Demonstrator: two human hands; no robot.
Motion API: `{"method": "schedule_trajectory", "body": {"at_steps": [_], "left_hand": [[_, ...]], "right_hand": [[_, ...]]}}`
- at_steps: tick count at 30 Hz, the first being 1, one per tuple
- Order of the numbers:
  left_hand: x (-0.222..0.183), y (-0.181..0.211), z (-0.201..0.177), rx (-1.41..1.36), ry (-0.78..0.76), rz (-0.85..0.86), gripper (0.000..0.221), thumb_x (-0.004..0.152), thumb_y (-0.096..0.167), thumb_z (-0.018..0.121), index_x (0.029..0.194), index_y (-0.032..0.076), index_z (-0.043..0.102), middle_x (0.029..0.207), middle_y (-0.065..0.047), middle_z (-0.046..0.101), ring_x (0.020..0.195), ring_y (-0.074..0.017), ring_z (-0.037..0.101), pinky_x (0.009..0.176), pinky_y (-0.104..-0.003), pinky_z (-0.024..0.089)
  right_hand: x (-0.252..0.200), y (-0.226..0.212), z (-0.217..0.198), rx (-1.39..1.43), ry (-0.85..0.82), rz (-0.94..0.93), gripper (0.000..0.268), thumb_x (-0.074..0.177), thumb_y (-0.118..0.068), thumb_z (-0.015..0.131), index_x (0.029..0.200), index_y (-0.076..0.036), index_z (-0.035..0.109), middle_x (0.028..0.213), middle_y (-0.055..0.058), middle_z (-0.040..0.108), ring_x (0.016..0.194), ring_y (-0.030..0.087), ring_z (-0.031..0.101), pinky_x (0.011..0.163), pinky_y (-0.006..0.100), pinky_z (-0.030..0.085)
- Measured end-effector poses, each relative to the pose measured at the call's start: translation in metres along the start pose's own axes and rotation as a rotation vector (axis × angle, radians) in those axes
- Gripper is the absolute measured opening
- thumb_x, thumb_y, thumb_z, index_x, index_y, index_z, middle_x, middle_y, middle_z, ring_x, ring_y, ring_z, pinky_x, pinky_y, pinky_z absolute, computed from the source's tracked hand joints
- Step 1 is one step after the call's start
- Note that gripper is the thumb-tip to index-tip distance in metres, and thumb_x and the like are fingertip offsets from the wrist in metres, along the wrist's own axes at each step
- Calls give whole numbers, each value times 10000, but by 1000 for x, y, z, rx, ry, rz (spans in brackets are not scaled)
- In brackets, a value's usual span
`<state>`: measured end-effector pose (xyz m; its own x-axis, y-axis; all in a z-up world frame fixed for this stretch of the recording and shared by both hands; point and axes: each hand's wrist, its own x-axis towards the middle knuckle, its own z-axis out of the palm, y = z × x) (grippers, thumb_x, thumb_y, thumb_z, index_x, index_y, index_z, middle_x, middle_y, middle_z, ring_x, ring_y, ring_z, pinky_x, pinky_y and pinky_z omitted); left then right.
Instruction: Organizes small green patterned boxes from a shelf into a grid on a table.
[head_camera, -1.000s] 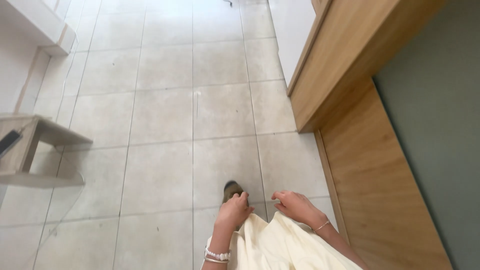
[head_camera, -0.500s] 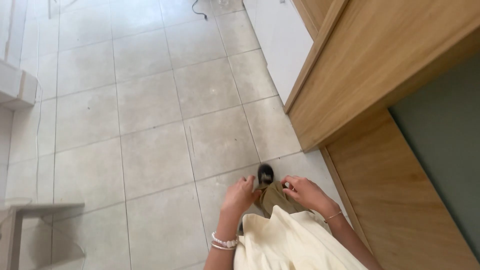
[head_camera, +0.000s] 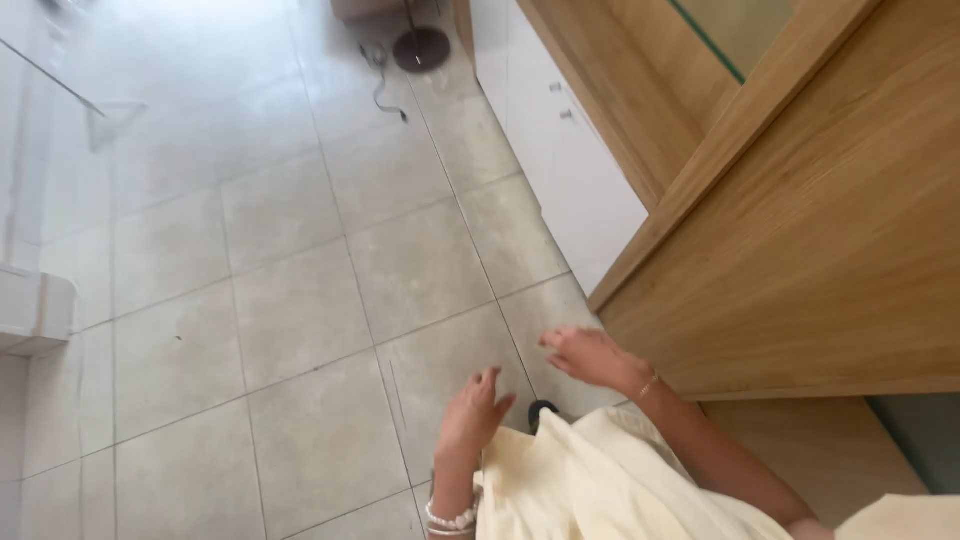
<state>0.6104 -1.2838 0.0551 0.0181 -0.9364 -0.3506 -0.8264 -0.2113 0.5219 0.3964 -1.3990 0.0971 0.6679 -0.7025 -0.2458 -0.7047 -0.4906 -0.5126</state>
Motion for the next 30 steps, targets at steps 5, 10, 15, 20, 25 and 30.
{"method": "schedule_trajectory", "body": {"at_steps": [5, 10, 15, 20, 25, 30], "left_hand": [[89, 5, -54, -114, 79, 53, 513, 924, 348, 680, 1372, 155, 520, 1136, -155, 667, 1029, -370, 662, 829, -482, 546], [195, -16, -121, -74, -96, 177, 535, 934, 331, 689, 1396, 150, 487, 1155, -175, 634, 1013, -383, 650, 800, -480, 548], [298, -49, -201, 8, -76, 372, 481, 953, 319, 670, 1367, 127, 518, 1133, -164, 672, 1014, -369, 670, 805, -475, 549], [400, -52, -288, 51, -198, 418, 487, 949, 324, 670, 1372, 132, 521, 1208, -174, 655, 1059, -379, 655, 840, -476, 545], [454, 3, -355, -58, -306, 648, 455, 968, 252, 640, 1383, 99, 531, 1227, -173, 667, 1073, -388, 655, 839, -476, 534], [503, 85, -420, -232, -435, 826, 451, 958, 226, 666, 1370, 72, 565, 1242, -157, 674, 1010, -377, 668, 837, -445, 540]], "right_hand": [[87, 4, -42, 35, -39, 74, 291, 968, -273, 632, 1218, -127, 658, 1111, 89, 714, 1005, 295, 701, 880, 412, 551], [179, 7, -43, 100, -1, 29, 327, 910, -242, 686, 1207, -106, 665, 1129, 131, 691, 1035, 353, 666, 865, 458, 533], [270, -14, -74, 111, 34, 223, 291, 951, -241, 657, 1204, -97, 652, 1096, 128, 695, 1022, 343, 675, 893, 449, 532], [350, -14, -113, 213, 230, 274, 346, 901, -224, 687, 1212, -80, 645, 1111, 117, 688, 1003, 354, 664, 818, 479, 526], [372, -36, -171, 403, 296, 512, 331, 969, -259, 614, 1279, -143, 641, 1061, 86, 685, 922, 301, 685, 827, 422, 537], [378, 2, -219, 444, 447, 533, 342, 961, -286, 643, 1266, -132, 664, 1064, 75, 699, 965, 269, 676, 864, 386, 537]]}}
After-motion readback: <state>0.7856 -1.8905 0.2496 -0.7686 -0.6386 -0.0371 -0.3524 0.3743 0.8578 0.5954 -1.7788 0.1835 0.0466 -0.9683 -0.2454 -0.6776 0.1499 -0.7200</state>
